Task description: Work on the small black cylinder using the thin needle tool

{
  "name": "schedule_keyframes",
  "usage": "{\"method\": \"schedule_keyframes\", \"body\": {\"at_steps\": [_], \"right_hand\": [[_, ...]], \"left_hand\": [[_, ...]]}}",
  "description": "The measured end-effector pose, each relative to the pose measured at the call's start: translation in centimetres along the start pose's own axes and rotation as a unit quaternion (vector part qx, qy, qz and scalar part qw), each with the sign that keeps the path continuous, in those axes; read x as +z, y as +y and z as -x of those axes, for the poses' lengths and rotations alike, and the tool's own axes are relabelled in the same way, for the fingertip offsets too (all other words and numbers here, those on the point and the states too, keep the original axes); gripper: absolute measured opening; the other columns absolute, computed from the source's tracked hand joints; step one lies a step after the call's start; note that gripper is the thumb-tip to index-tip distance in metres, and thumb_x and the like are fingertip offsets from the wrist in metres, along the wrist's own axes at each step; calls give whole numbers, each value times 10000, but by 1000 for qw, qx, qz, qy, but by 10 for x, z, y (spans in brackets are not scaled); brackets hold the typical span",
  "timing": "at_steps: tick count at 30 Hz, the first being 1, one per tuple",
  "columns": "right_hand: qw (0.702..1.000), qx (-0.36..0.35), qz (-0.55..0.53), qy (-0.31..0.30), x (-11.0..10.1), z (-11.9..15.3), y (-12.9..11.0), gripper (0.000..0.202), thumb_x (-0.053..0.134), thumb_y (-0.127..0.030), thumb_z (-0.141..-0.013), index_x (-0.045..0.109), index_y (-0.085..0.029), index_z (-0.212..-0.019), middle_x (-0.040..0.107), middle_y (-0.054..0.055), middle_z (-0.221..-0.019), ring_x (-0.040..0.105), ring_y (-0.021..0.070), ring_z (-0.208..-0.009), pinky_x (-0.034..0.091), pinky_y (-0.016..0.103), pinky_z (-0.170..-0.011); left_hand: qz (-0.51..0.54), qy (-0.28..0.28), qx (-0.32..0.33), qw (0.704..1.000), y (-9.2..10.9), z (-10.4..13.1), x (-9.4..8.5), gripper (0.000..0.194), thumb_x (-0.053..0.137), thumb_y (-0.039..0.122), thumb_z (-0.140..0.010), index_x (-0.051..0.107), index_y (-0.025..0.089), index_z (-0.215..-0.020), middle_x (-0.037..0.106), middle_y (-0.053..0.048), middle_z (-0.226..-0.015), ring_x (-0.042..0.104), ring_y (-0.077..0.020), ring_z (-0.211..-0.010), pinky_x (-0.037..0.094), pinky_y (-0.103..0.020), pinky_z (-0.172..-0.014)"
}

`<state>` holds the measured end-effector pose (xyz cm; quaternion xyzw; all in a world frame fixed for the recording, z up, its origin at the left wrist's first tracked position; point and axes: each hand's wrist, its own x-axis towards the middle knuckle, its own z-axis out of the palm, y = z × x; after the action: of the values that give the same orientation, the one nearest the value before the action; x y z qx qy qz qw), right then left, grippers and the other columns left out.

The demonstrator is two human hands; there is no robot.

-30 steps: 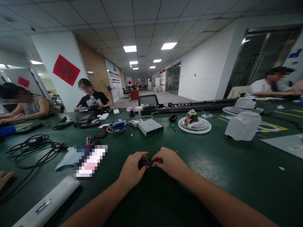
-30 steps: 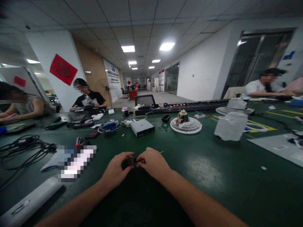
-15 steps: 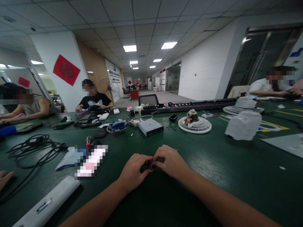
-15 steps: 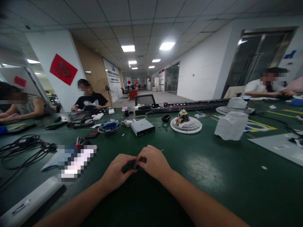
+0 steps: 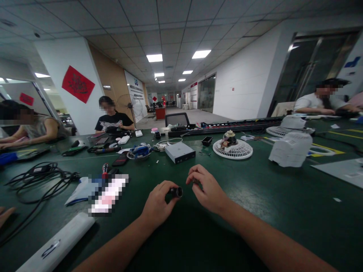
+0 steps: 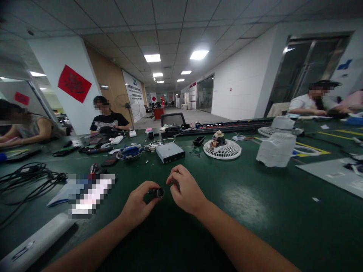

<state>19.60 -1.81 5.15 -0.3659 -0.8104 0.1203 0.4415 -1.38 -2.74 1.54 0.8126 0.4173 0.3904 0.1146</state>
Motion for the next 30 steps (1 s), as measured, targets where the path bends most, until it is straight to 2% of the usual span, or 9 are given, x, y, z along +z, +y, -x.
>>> {"method": "schedule_keyframes", "body": {"at_steps": [3, 5, 7, 9, 12, 17, 21, 27, 30], "right_hand": [[998, -11, -47, 49, -6, -2, 3, 188, 492, -118, -907, 658, -197, -941, 552, 70, -1032, 563, 208, -960, 450, 351, -836], [993, 6, -93, 78, -5, -2, 7, 159, 495, -242, -970, 645, -203, -929, 557, 41, -913, 562, 185, -841, 450, 320, -754], [982, 30, -161, 99, -2, -2, 11, 214, 484, -325, -995, 621, -208, -881, 551, 9, -795, 543, 163, -729, 434, 289, -670], [967, 50, -227, 104, 3, -2, 16, 237, 488, -373, -998, 622, -211, -888, 576, 2, -773, 548, 155, -698, 435, 275, -645], [959, 64, -271, 61, 8, -1, 21, 226, 532, -401, -977, 643, -207, -942, 623, 10, -782, 596, 163, -721, 472, 285, -686], [978, 76, -193, 22, 8, 0, 22, 247, 526, -409, -974, 641, -198, -916, 657, 19, -757, 626, 172, -725, 485, 300, -707], [960, 96, -263, 28, 8, -1, 22, 263, 544, -433, -954, 641, -191, -920, 681, 31, -780, 658, 186, -742, 506, 312, -719], [956, 103, -274, 17, 10, -2, 23, 270, 558, -440, -949, 637, -188, -891, 676, 22, -753, 663, 181, -731, 511, 312, -723], [955, 107, -276, 25, 11, -2, 24, 267, 567, -448, -946, 634, -191, -920, 694, 29, -800, 682, 190, -790, 520, 327, -768]], "left_hand": [[-1, 19, -31, 999, -3, -1, 0, 258, 697, 106, -813, 622, 246, -1016, 671, -10, -1004, 641, -205, -924, 516, -348, -827], [-6, 33, -45, 998, -5, -2, -1, 258, 701, 119, -813, 624, 247, -1023, 670, -10, -1004, 640, -206, -919, 520, -355, -825], [-12, 44, -54, 997, -5, -2, -1, 263, 709, 127, -807, 626, 246, -1026, 671, -11, -1001, 641, -210, -914, 524, -364, -821], [-12, 50, -57, 997, -4, -2, -2, 261, 716, 135, -803, 627, 240, -1025, 674, -15, -996, 643, -211, -905, 530, -370, -814], [0, 46, -48, 998, -2, -1, -3, 243, 712, 148, -811, 626, 230, -1023, 676, -20, -994, 646, -209, -904, 537, -372, -818], [3, 43, -46, 998, 0, 0, -5, 262, 727, 122, -798, 638, 238, -1015, 679, -6, -978, 650, -203, -894, 537, -360, -806], [1, 46, -41, 998, -2, -1, -4, 278, 728, 118, -803, 640, 240, -1036, 680, -7, -1000, 649, -202, -911, 536, -351, -809], [-13, 39, -41, 998, -1, -2, -4, 297, 736, 115, -803, 645, 234, -1059, 689, -21, -1011, 655, -217, -932, 529, -374, -847], [-21, 26, -37, 999, 2, -2, -4, 290, 724, 113, -814, 653, 236, -1066, 694, -31, -1032, 658, -226, -954, 530, -380, -856]]}}
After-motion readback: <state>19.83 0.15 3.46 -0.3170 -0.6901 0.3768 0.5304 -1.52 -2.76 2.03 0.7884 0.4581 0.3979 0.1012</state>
